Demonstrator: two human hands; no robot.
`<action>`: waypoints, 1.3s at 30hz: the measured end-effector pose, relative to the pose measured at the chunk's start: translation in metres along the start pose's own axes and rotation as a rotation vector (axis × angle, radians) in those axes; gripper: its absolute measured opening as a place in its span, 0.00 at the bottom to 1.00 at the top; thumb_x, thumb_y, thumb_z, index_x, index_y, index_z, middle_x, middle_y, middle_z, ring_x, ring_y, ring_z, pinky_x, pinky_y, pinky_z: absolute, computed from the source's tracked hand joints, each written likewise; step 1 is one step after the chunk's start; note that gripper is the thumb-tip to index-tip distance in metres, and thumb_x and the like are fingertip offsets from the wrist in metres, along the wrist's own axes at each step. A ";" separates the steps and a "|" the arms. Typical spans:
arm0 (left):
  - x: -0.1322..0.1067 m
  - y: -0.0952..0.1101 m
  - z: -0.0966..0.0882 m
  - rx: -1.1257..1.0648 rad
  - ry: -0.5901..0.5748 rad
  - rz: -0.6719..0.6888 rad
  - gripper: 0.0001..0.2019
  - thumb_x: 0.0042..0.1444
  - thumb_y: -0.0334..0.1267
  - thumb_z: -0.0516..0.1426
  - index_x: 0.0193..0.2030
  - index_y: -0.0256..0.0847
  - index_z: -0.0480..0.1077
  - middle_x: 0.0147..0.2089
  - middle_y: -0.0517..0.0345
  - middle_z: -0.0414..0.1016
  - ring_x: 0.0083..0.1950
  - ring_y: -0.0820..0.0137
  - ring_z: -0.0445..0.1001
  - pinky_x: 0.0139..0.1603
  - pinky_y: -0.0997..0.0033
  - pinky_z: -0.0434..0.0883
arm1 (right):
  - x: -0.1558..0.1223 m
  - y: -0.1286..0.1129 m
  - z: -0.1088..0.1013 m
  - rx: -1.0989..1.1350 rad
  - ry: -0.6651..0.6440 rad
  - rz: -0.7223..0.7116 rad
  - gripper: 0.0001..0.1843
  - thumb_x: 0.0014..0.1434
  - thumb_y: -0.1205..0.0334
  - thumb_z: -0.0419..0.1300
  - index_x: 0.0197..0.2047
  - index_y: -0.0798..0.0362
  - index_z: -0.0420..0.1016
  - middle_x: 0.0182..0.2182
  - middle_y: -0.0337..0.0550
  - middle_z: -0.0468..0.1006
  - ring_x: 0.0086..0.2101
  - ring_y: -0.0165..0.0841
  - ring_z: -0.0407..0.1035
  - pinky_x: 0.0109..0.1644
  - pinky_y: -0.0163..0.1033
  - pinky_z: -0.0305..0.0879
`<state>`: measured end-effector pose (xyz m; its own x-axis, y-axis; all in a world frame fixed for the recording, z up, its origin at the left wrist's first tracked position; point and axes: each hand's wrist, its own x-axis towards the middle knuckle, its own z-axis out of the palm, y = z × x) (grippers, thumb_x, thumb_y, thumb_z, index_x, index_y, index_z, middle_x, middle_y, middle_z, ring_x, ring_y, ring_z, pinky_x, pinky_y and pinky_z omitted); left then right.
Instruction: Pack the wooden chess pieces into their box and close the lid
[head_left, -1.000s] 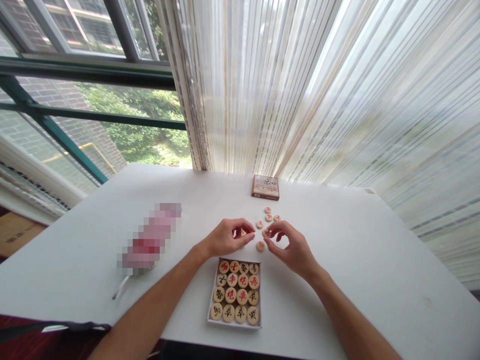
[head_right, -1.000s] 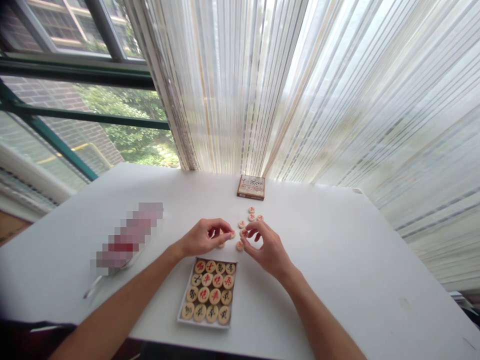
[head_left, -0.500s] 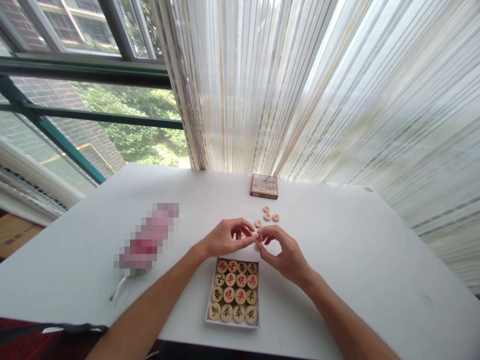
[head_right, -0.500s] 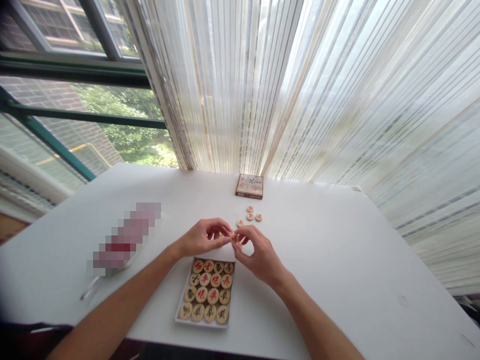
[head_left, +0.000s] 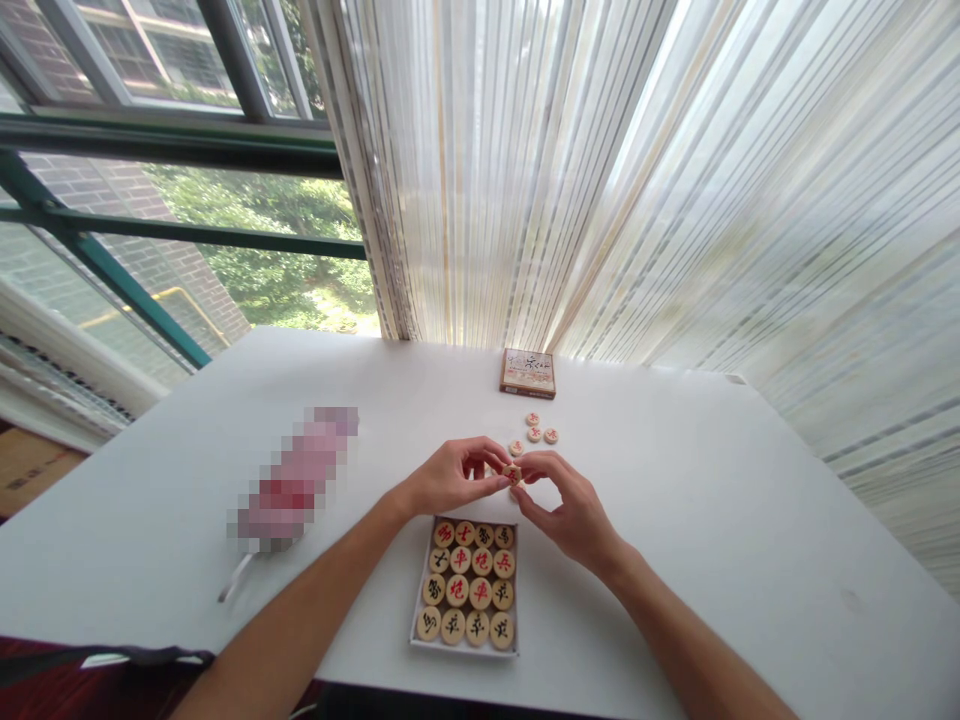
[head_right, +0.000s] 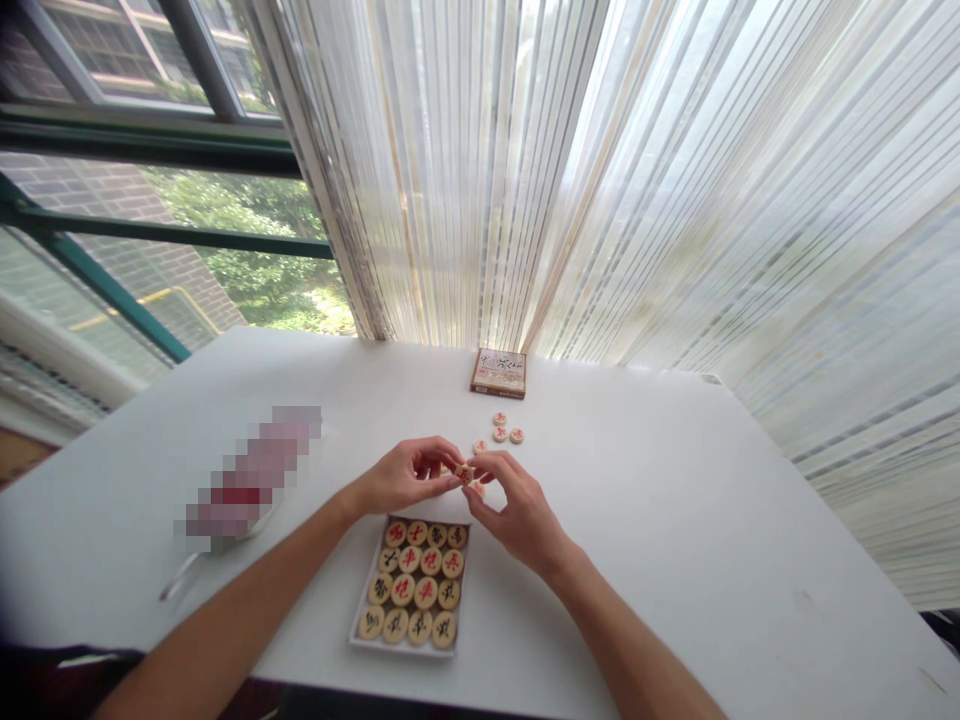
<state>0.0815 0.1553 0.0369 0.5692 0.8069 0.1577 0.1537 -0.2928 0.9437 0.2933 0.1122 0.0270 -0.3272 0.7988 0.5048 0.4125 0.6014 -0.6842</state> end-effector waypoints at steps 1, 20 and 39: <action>0.000 0.000 0.000 -0.006 0.001 0.001 0.12 0.58 0.43 0.63 0.45 0.38 0.74 0.39 0.53 0.80 0.28 0.77 0.69 0.27 0.77 0.62 | 0.000 0.000 0.000 -0.006 0.002 0.001 0.13 0.64 0.65 0.59 0.51 0.47 0.71 0.44 0.46 0.76 0.40 0.36 0.74 0.45 0.44 0.76; 0.000 -0.005 -0.003 -0.007 -0.002 -0.015 0.16 0.56 0.41 0.64 0.48 0.37 0.74 0.43 0.50 0.81 0.38 0.70 0.76 0.30 0.75 0.64 | -0.001 0.008 0.001 -0.009 0.022 -0.007 0.15 0.65 0.65 0.61 0.54 0.46 0.73 0.43 0.43 0.81 0.39 0.35 0.77 0.45 0.41 0.76; -0.001 -0.006 -0.004 -0.022 -0.007 -0.034 0.17 0.56 0.43 0.65 0.50 0.37 0.75 0.42 0.49 0.82 0.35 0.70 0.77 0.30 0.76 0.67 | -0.001 0.005 0.000 0.006 -0.002 0.038 0.12 0.66 0.62 0.60 0.52 0.47 0.73 0.43 0.44 0.81 0.39 0.36 0.77 0.45 0.42 0.76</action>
<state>0.0771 0.1586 0.0324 0.5699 0.8124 0.1234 0.1553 -0.2539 0.9547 0.2953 0.1143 0.0230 -0.3130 0.8210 0.4775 0.4198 0.5706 -0.7058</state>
